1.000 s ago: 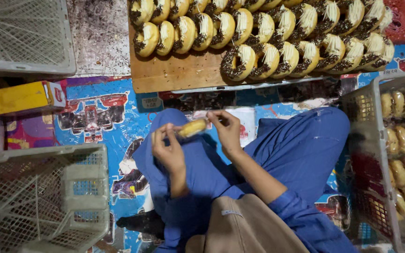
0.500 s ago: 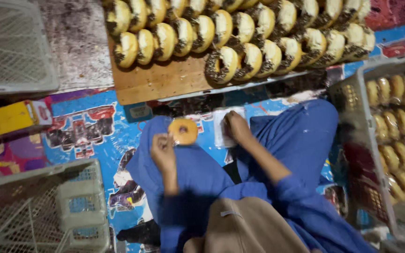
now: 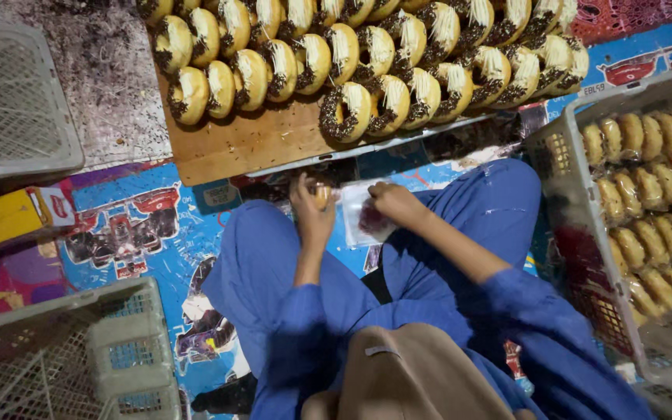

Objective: The person sits on the floor and repeatedly picks up donuts from a tray, places them into small plastic bags, and sets the packaged donuts aside. The person handles the donuts and bags by hand throughout the process.

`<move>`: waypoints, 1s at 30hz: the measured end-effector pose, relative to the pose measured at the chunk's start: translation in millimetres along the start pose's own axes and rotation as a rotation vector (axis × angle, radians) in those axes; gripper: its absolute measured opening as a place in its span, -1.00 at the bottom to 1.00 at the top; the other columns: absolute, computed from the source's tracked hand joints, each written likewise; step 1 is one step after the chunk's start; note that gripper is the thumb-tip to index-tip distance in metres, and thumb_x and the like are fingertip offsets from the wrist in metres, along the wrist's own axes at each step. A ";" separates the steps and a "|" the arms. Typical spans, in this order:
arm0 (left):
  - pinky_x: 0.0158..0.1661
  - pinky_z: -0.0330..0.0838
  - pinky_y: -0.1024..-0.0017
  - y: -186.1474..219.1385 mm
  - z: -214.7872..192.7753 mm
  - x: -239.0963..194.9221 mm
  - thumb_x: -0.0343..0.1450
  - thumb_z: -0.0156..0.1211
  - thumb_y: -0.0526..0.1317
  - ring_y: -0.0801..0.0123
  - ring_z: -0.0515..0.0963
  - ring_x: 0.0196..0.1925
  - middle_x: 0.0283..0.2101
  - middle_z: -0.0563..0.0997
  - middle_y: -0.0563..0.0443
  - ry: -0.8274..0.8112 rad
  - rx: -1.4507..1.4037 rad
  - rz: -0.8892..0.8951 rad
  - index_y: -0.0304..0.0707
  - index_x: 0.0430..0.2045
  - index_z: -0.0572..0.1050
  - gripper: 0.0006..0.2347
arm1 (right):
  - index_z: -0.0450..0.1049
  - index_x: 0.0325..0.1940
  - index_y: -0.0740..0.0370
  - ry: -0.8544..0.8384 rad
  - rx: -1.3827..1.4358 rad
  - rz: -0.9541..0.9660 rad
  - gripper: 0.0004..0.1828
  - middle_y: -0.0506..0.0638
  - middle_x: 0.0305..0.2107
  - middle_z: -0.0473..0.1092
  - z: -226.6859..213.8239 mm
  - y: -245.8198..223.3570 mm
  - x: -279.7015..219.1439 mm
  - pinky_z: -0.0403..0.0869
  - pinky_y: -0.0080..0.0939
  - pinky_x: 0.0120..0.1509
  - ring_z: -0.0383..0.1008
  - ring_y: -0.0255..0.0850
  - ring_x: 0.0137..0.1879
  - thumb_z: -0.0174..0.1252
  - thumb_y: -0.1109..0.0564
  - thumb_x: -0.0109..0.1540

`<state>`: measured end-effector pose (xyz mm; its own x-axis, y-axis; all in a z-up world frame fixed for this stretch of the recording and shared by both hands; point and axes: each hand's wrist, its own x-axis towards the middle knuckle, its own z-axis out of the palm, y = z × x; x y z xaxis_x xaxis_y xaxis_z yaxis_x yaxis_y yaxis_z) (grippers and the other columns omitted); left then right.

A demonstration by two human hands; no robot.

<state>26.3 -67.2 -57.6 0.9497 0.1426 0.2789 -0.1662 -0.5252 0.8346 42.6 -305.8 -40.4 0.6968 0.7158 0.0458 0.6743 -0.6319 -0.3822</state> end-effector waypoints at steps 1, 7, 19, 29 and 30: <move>0.18 0.35 0.15 10.1 7.5 -3.6 0.29 0.37 -0.16 -0.14 0.48 0.18 0.14 0.44 -0.40 -0.051 -0.234 -0.023 -0.57 0.35 0.04 -0.21 | 0.53 -0.30 0.26 -0.032 -0.089 -0.040 -0.81 0.14 -0.34 0.47 -8.3 -8.9 -8.5 0.50 0.02 -0.06 0.53 0.08 -0.12 0.14 0.08 0.16; 0.32 0.43 0.21 110.5 43.9 -39.3 0.57 -0.05 -0.22 0.08 0.59 0.25 0.11 0.65 -0.13 -0.686 0.128 -0.063 -0.25 -0.06 0.63 -0.74 | 0.49 0.07 0.33 0.149 -0.131 0.008 -0.58 0.25 0.09 0.44 -29.7 -45.3 -54.2 0.35 0.04 0.40 0.45 0.12 0.27 0.06 0.15 0.15; 0.13 0.47 0.05 142.4 -35.5 1.8 0.39 -0.01 0.26 -0.01 0.51 0.23 0.30 0.48 -0.14 -0.064 -1.593 -0.563 -0.01 0.30 0.23 -0.38 | 0.21 0.43 0.41 0.240 0.237 0.055 -0.23 0.36 0.35 0.18 -145.6 -154.4 9.1 0.13 0.16 0.56 0.16 0.31 0.49 0.07 -0.19 0.31; 0.17 0.45 -0.12 -23.6 -75.2 14.5 0.40 0.34 -0.14 -0.04 0.60 0.06 -0.06 0.62 -0.24 0.734 -1.982 -0.899 -0.18 -0.23 0.51 -0.81 | 0.43 0.33 0.33 0.396 -0.349 0.168 0.24 0.20 0.20 0.38 -181.1 -7.6 90.0 0.16 0.23 0.39 0.24 0.13 0.36 0.48 -0.50 -0.23; 0.20 0.43 -0.16 -26.1 -78.3 19.0 0.41 0.35 -0.17 -0.05 0.60 0.08 -0.06 0.61 -0.26 0.803 -2.055 -0.898 -0.24 -0.26 0.53 -0.82 | 0.45 0.30 0.30 0.361 -0.343 0.181 0.18 0.15 0.18 0.39 -182.6 5.0 98.4 0.15 0.23 0.39 0.24 0.10 0.35 0.48 -0.48 -0.21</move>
<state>28.0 15.0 -36.9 0.7446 0.2030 -0.6359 -0.3575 0.9258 -0.1231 159.2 -292.8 130.7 0.8086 0.4767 0.3448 0.5346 -0.8401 -0.0923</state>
